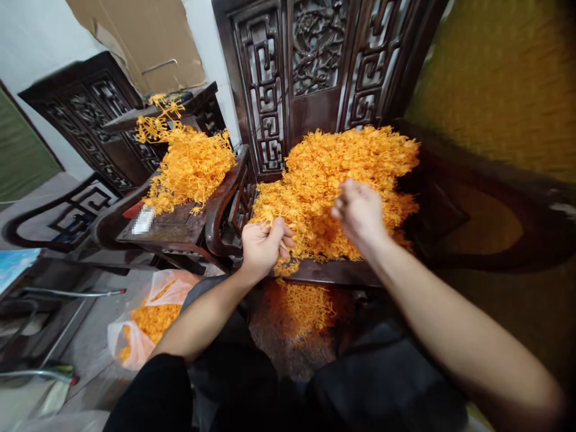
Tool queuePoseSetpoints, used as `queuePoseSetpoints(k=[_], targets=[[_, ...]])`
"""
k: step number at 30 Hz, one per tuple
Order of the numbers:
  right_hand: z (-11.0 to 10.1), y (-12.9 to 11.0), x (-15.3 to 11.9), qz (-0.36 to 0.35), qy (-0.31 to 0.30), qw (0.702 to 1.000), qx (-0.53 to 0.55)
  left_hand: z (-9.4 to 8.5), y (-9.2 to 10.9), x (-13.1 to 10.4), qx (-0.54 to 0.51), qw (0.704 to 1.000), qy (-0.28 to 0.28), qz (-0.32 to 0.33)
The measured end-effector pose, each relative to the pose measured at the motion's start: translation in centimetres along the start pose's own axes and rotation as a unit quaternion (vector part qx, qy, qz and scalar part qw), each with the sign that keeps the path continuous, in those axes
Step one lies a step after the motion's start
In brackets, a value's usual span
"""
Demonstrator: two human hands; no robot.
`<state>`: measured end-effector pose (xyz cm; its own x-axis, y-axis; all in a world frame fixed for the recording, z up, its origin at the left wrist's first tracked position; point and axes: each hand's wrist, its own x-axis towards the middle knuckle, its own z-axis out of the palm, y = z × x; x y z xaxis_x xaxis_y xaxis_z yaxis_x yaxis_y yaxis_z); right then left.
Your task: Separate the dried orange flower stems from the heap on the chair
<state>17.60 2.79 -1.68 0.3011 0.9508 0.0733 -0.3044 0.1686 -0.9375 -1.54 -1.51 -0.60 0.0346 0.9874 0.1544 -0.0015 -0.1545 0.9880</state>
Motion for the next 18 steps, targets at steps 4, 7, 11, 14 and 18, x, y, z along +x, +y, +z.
queuePoseSetpoints(k=[4, 7, 11, 14, 18], targets=[[-1.1, -0.7, 1.3, 0.037, -0.076, 0.996, 0.002, -0.9, 0.0, -0.2, 0.027, 0.997, -0.070, 0.021], [0.3, -0.8, -1.3, 0.077, -0.174, 0.982, 0.011, -1.3, -0.2, 0.1, 0.047, 0.993, -0.096, 0.044], [2.0, -0.8, -4.3, 0.197, -0.245, 0.948, 0.054, -1.7, -0.3, 0.3, 0.075, 0.990, -0.094, 0.075], [1.5, -0.8, -3.7, 0.185, -0.270, 0.945, 0.020, -2.3, -0.5, 0.0, 0.098, 0.987, -0.081, 0.097], [-0.6, -1.1, -0.4, 0.100, -0.092, 0.989, 0.054, -3.1, -0.7, -0.7, 0.065, 0.995, -0.049, 0.051]])
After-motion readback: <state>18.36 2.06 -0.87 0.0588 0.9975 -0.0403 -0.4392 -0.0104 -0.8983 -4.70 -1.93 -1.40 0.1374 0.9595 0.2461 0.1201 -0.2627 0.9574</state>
